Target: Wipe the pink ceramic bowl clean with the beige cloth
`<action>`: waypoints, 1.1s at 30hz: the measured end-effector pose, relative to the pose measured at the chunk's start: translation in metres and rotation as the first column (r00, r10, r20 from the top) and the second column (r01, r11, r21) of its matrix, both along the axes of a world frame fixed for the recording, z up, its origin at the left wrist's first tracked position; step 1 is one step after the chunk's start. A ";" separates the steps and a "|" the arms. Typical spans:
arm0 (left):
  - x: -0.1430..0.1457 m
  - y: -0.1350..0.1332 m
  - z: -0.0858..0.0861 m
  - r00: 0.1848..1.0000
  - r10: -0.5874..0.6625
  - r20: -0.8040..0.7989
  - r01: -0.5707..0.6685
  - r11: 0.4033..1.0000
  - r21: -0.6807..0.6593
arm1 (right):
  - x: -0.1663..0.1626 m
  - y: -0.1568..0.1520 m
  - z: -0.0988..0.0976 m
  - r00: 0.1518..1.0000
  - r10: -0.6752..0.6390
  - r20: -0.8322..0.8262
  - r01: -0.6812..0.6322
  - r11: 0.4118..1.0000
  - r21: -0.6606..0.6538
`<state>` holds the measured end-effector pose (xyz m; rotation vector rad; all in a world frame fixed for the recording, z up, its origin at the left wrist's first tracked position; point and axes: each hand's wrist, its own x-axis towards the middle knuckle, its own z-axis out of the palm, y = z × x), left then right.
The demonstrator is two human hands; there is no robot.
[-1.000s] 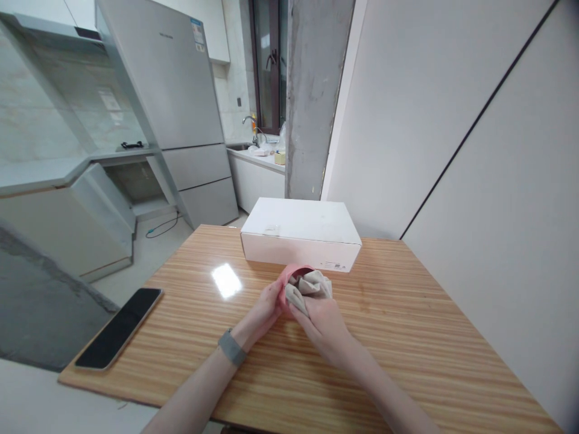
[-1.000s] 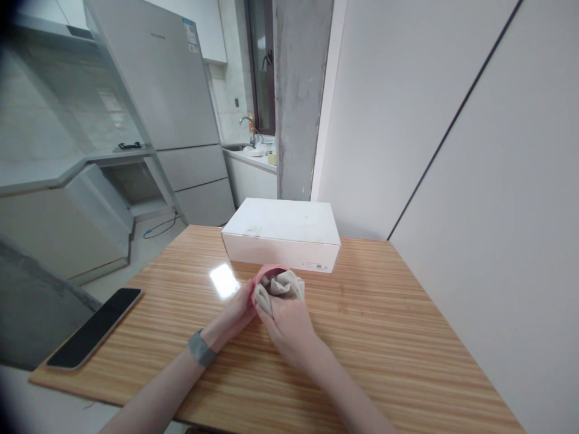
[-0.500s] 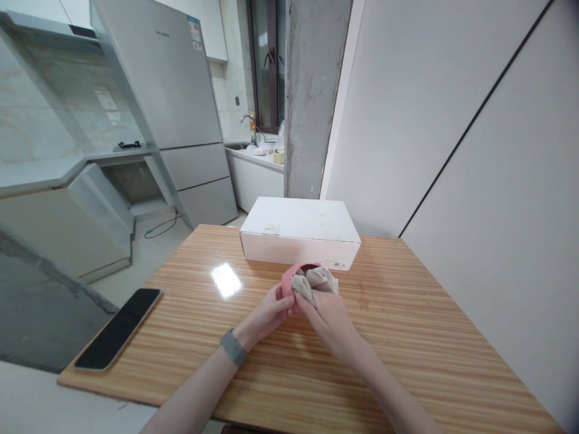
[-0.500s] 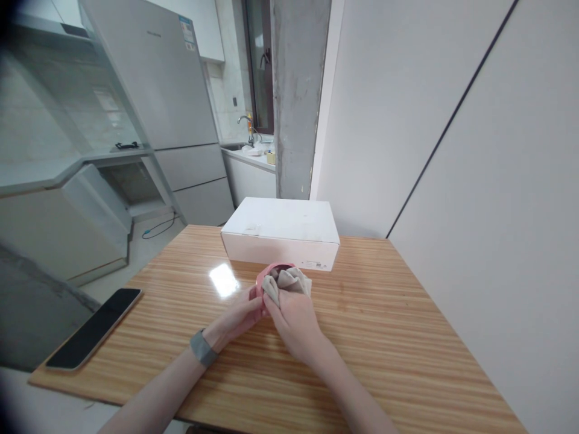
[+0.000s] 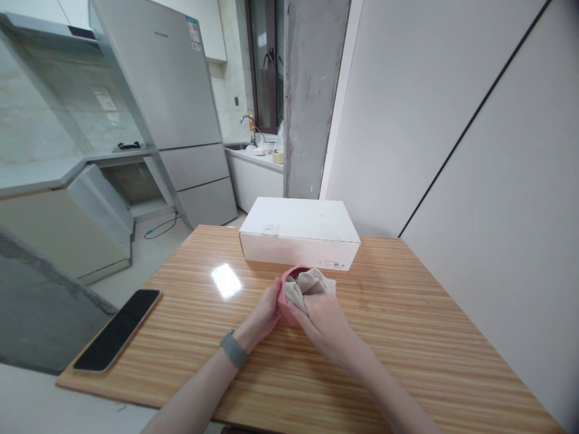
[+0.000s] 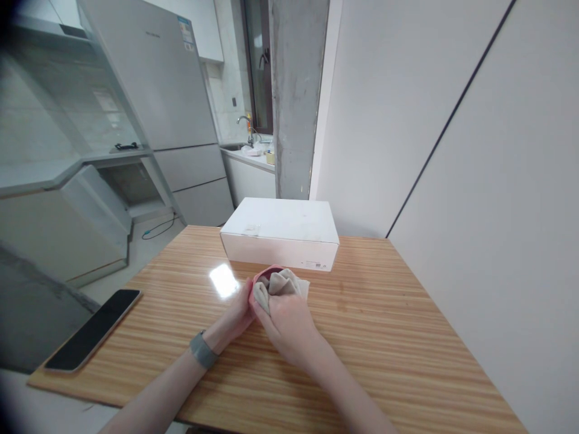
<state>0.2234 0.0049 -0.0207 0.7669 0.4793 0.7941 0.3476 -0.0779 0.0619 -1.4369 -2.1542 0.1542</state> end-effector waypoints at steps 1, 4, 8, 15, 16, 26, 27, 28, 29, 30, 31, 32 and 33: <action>0.000 0.000 -0.001 1.000 -0.007 0.007 0.007 1.000 -0.016 | 0.000 0.000 -0.001 1.000 0.009 -0.007 -0.009 1.000 -0.011; -0.001 0.001 -0.003 0.997 -0.067 0.030 0.068 0.997 -0.042 | 0.001 0.002 -0.005 0.999 0.021 -0.028 -0.021 1.000 -0.019; -0.001 0.000 -0.003 0.981 -0.169 0.092 0.172 0.985 -0.030 | 0.003 0.004 -0.012 0.999 0.006 -0.051 -0.004 0.999 0.037; -0.008 -0.003 0.006 0.958 -0.230 0.172 0.233 0.972 0.003 | 0.006 0.005 -0.015 0.996 -0.012 -0.091 0.016 0.999 0.045; -0.010 -0.003 0.006 0.955 -0.237 0.177 0.239 0.971 0.012 | 0.006 0.005 -0.015 0.995 -0.023 -0.094 0.027 0.999 0.043; -0.006 -0.004 0.010 0.991 -0.123 0.052 0.117 0.988 0.100 | 0.006 0.003 -0.017 0.995 -0.066 -0.079 0.070 0.996 0.048; -0.005 -0.004 0.010 0.992 -0.116 0.049 0.110 0.988 0.107 | 0.006 0.003 -0.017 0.995 -0.066 -0.069 0.069 0.996 0.047; -0.004 -0.004 0.011 0.993 -0.110 0.049 0.104 0.988 0.114 | 0.006 0.003 -0.016 0.996 -0.065 -0.062 0.068 0.997 0.048; -0.004 -0.004 0.010 0.994 -0.100 0.049 0.094 0.988 0.121 | 0.006 0.002 -0.016 0.997 -0.061 -0.055 0.064 0.997 0.048; -0.003 -0.004 0.009 0.995 -0.086 0.048 0.080 0.989 0.126 | 0.006 0.002 -0.015 0.998 -0.051 -0.048 0.053 0.997 0.051; -0.003 -0.003 0.008 0.997 -0.066 0.042 0.060 0.990 0.126 | 0.005 0.001 -0.013 0.999 -0.035 -0.041 0.038 0.998 0.056; -0.004 -0.002 0.006 0.999 -0.043 0.032 0.039 0.992 0.119 | 0.004 0.000 -0.012 0.999 -0.016 -0.034 0.019 0.998 0.062; -0.004 -0.001 0.004 1.000 -0.023 0.017 0.021 0.994 0.106 | 0.003 -0.001 -0.011 1.000 0.005 -0.028 -0.004 0.998 0.062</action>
